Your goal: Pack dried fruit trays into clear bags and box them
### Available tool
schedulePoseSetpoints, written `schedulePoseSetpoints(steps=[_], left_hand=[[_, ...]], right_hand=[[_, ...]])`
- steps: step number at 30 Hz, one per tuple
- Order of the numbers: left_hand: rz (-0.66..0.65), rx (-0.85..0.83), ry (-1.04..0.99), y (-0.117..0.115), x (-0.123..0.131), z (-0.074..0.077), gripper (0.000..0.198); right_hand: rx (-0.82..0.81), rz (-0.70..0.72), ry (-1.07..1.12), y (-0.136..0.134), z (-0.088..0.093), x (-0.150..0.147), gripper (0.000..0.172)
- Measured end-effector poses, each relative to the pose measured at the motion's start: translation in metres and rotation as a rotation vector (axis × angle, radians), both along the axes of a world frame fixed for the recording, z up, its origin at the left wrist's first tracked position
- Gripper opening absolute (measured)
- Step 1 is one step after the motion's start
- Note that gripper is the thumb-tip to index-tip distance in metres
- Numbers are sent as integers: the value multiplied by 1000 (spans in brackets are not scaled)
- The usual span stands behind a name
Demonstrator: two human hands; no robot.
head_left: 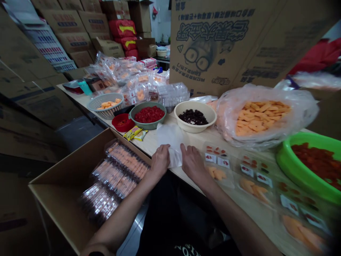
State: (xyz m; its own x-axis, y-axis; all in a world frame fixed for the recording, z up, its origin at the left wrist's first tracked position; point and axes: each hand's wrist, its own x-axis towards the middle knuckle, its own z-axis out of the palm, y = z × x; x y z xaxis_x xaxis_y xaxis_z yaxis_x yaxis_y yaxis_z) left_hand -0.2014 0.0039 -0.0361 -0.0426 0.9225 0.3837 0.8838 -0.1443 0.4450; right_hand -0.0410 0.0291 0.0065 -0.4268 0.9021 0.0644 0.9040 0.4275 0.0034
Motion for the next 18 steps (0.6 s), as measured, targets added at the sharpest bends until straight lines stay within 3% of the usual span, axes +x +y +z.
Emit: schedulePoseSetpoints(steps=[2, 6, 9, 11, 13, 14, 16, 18], left_hand=[[-114, 137, -24, -1, -8, 4, 41], [-492, 315, 48, -11, -18, 21, 47], [-654, 327, 91, -16, -20, 27, 41], [-617, 309, 59, -15, -20, 23, 34], [-491, 288, 0, -10, -14, 14, 34], [-422, 278, -29, -7, -8, 8, 36], [-346, 231, -66, -3, 11, -4, 45], [-384, 134, -77, -1, 38, -13, 62]], right_hand=[[-41, -62, -2, 2, 3, 10, 41], [-103, -215, 78, 11, 8, 28, 33], [-217, -180, 157, 11, 13, 44, 34], [-371, -50, 290, 9, 15, 63, 44], [-468, 25, 429, 7, 16, 87, 60], [-455, -35, 460, 8, 16, 100, 64], [-340, -350, 428, 13, 13, 122, 60], [-267, -655, 361, 23, 7, 136, 55]])
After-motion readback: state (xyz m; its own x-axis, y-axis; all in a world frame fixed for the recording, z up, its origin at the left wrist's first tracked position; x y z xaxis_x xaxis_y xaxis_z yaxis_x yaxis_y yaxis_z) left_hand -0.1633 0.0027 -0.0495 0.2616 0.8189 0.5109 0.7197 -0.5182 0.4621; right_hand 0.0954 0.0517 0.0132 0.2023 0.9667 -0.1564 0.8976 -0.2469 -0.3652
